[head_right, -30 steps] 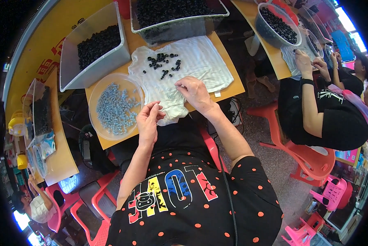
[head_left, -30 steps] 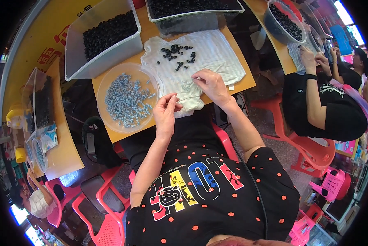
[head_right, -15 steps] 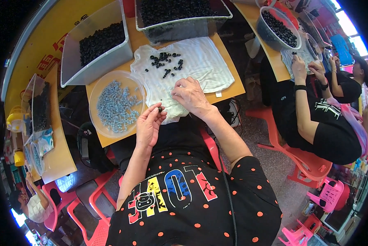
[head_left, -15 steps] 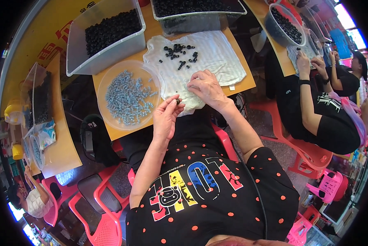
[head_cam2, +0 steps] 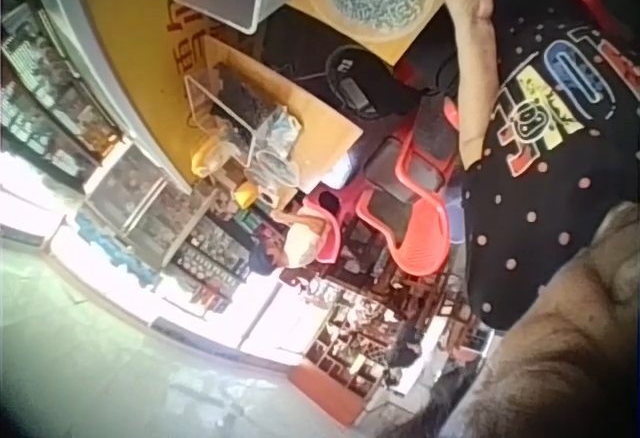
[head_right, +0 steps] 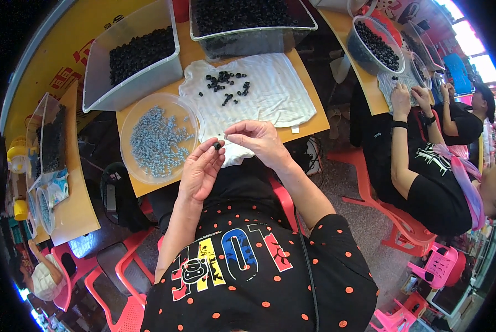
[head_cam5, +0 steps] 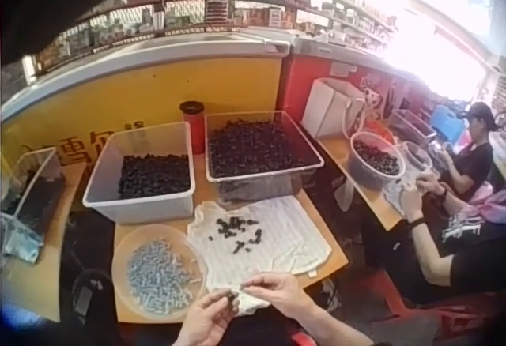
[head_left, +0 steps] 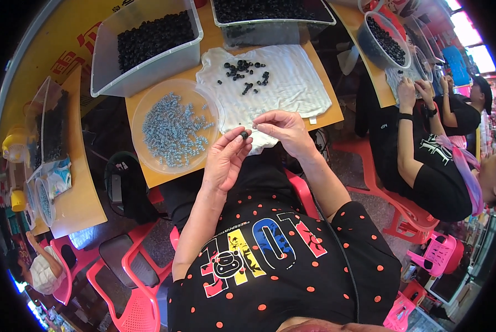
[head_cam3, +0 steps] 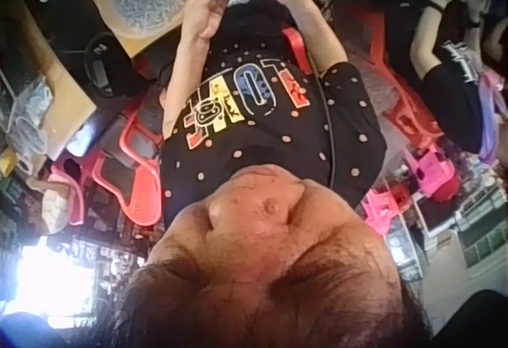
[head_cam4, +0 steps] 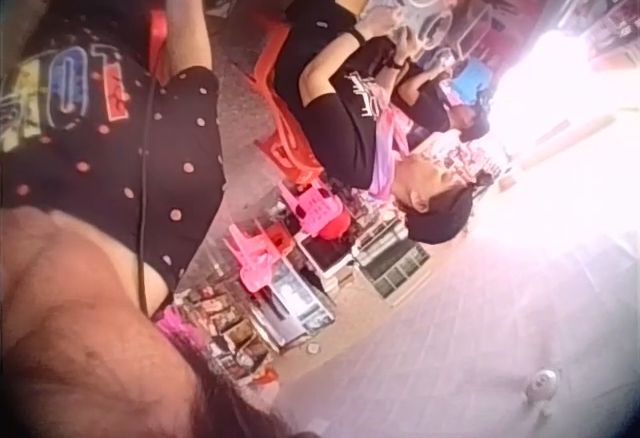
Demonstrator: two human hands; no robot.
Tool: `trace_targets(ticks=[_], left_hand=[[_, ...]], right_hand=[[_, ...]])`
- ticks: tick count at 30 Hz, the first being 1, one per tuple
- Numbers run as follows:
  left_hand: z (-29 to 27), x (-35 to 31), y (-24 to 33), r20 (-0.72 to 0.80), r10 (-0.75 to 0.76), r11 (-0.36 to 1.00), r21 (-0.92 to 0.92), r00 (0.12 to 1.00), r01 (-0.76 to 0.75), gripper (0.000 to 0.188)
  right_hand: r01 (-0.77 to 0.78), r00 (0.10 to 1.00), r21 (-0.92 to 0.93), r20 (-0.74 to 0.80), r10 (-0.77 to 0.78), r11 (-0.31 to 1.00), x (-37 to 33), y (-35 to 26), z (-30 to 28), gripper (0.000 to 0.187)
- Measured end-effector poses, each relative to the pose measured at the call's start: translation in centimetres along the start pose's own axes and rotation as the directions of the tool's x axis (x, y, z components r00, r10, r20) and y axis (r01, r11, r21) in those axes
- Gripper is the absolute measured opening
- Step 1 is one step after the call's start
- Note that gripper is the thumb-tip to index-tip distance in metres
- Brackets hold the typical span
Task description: The person assembles small components by picking up plastic inserts and fitting them into black caps by hand, handling one piece at a time.
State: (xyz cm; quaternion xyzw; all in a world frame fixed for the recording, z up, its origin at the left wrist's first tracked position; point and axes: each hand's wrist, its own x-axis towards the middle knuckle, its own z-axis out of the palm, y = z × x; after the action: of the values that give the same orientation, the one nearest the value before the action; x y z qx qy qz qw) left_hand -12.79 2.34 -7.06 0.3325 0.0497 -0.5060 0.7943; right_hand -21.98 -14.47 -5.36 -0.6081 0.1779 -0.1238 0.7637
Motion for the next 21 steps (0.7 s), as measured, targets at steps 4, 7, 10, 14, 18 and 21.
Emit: trace_targets(ticks=[4, 7, 10, 14, 18, 21], left_hand=[[0.5, -0.5, 0.5, -0.009, 0.02, 1.0, -0.001, 1.0, -0.02, 0.022], [0.6, -0.8, 0.7, 0.013, 0.025, 1.0, -0.013, 1.0, -0.025, 0.02], [0.3, -0.8, 0.4, 0.037, 0.078, 0.996, 0.033, 0.996, -0.08, 0.018], [0.0, -0.8, 0.0, -0.029, 0.118, 0.993, -0.002, 0.993, -0.118, 0.018], [-0.7, -0.4, -0.1, -0.105, 0.121, 0.989, -0.071, 0.987, -0.129, 0.018], [-1.2, -0.4, -0.3, -0.112, 0.116, 0.992, -0.045, 0.987, -0.121, 0.018]], right_hand=[[-0.035, 0.999, 0.032, 0.009, 0.035, 0.999, -0.3, -0.7, 0.8, 0.012], [0.102, 0.995, -0.206, 0.021, -0.1, 0.973, -0.6, -1.0, 1.5, 0.013], [0.38, 0.917, -0.472, 0.077, -0.392, 0.796, -0.7, -1.6, 2.8, 0.019], [0.523, 0.801, -0.703, 0.212, -0.561, 0.482, -0.7, -1.7, 3.6, 0.022], [0.547, 0.779, -0.746, 0.286, -0.558, 0.38, -1.2, -1.0, 4.3, 0.023], [0.504, 0.844, -0.611, 0.198, -0.499, 0.61, 0.4, 0.3, 1.9, 0.021]])
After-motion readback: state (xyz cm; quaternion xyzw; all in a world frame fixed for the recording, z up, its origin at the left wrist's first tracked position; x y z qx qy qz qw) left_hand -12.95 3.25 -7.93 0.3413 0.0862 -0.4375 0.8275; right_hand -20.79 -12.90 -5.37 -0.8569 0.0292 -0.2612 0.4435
